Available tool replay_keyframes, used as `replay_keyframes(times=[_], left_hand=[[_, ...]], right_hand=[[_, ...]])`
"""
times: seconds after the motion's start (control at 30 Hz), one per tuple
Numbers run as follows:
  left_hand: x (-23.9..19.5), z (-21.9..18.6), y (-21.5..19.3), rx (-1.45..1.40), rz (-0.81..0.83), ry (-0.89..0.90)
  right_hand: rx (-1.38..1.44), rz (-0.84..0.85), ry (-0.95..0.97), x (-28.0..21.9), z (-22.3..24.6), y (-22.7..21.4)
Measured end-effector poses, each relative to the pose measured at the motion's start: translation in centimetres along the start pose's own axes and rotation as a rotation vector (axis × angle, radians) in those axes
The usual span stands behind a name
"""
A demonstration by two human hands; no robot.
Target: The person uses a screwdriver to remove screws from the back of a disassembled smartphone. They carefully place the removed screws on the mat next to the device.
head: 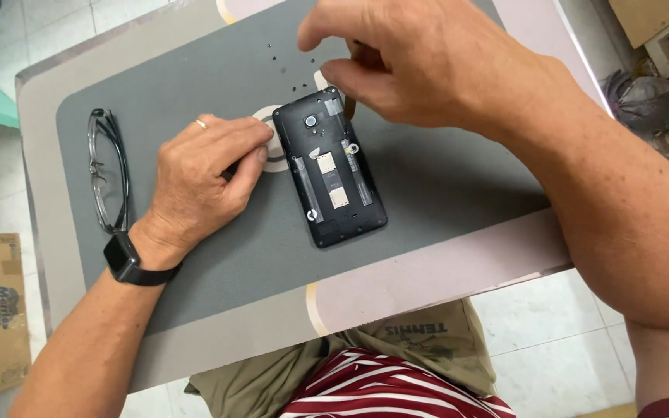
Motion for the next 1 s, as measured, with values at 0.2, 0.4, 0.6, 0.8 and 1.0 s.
replay_keyframes(times=[0.2, 0.4, 0.6, 0.8, 1.0], left_hand=[[0.2, -0.1, 0.0, -0.001, 0.0, -0.009], [0.0, 0.1, -0.1, -0.005, -0.007, -0.009], [-0.3, -0.2, -0.1, 0.013, -0.001, 0.012], [-0.1, -3.4, 0.8, 0.08, 0.035, 0.129], [0.6, -7.7, 1.5, 0.001, 0.112, 0.285]], right_hand=[[0.081, 0.036, 0.003, 0.3, -0.6, -0.1], [0.071, 0.014, 0.016, 0.0, -0.6, -0.1], [-0.031, 0.043, -0.097, -0.1, 1.1, -0.2], [-0.174, 0.026, -0.056, -0.4, 1.6, -0.6], [0.055, 0.158, 0.018, -0.2, 2.1, -1.1]])
Point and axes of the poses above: each hand's wrist, its own x-axis towards the middle knuckle, its own y-axis out of the palm, z = x × y, the point moved 7 cm from there along x, towards the middle knuckle, and after that the axes turned 14 degrees about -x, right-handed, at the moved point
